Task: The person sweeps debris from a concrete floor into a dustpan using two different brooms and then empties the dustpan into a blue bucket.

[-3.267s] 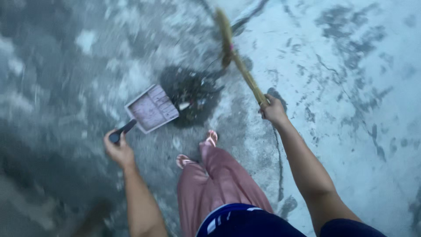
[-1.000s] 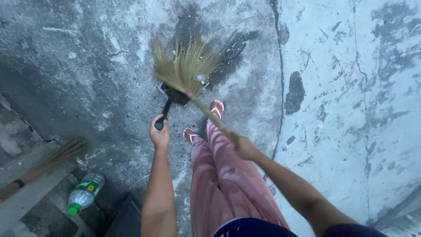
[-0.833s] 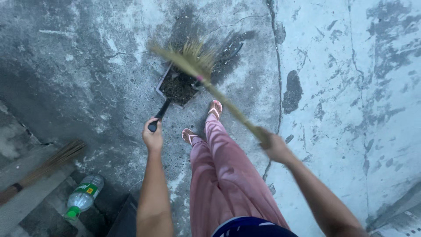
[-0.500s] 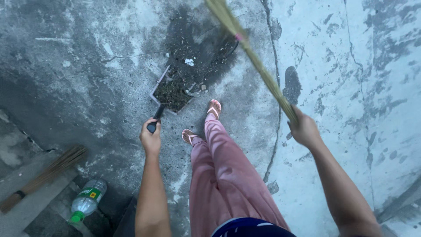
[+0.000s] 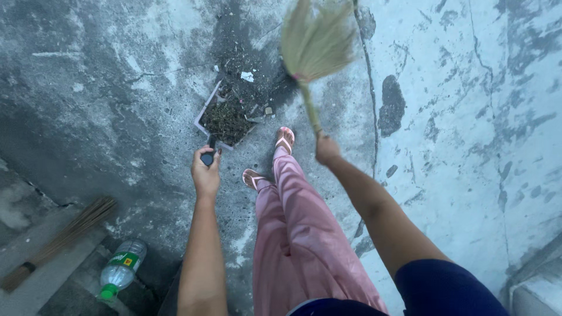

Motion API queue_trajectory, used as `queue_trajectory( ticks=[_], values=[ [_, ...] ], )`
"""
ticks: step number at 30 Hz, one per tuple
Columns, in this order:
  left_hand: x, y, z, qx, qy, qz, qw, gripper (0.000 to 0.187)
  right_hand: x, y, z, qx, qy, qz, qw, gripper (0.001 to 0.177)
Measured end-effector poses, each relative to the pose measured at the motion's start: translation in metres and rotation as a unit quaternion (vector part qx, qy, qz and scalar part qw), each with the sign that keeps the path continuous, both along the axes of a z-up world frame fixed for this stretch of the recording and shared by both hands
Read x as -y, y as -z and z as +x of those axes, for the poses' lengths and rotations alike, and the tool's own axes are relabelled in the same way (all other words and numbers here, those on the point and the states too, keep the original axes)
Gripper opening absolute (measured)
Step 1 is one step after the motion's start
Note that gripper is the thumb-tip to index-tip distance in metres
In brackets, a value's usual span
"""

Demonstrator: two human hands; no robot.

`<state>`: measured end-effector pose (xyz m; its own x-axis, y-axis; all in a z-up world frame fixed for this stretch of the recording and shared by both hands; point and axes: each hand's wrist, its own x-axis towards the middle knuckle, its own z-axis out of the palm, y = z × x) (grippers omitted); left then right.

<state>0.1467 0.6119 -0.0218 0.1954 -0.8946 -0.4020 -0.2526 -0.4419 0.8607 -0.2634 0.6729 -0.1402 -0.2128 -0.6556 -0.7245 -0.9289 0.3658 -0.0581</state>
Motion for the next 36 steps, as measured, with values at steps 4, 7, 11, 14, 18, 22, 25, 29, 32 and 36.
queue_trajectory(
  ticks=[4,7,11,14,18,22,25,29,32,36],
  values=[
    [-0.006,0.012,0.004,0.002,0.005,-0.031,1.000,0.018,-0.045,-0.010,0.044,0.073,-0.057,0.007,0.996,0.052],
    [-0.010,0.019,0.007,-0.014,0.001,-0.033,0.999,0.018,-0.074,-0.031,0.074,0.125,-0.084,0.024,0.988,0.067],
    [-0.014,0.027,0.008,-0.016,-0.002,-0.073,0.997,0.017,-0.090,-0.088,0.094,0.202,-0.068,0.028,0.977,0.065],
    [-0.018,0.028,0.012,-0.009,0.000,-0.046,0.999,0.017,-0.066,-0.152,0.078,0.206,-0.045,0.073,0.975,0.053],
    [-0.028,0.024,0.029,0.036,-0.004,-0.016,0.999,0.013,-0.004,-0.278,0.023,0.327,-0.063,-0.056,0.941,0.084],
    [-0.047,0.018,0.050,0.069,-0.018,-0.043,0.997,0.016,0.062,-0.405,-0.001,0.214,0.043,0.050,0.975,0.063],
    [-0.063,0.017,0.053,0.008,-0.050,-0.050,0.997,0.013,0.105,-0.462,-0.001,0.082,-0.034,0.020,0.996,0.059],
    [-0.083,0.026,0.041,-0.112,-0.130,-0.024,0.985,0.013,0.152,-0.458,0.003,0.024,-0.192,-0.153,0.969,0.058],
    [-0.094,0.040,0.028,-0.095,-0.142,-0.056,0.984,0.013,0.213,-0.378,0.016,0.001,-0.145,-0.121,0.982,0.066],
    [-0.098,0.053,0.020,-0.057,-0.138,-0.068,0.986,0.013,0.288,-0.205,0.050,-0.032,-0.189,-0.142,0.971,0.063]
  ],
)
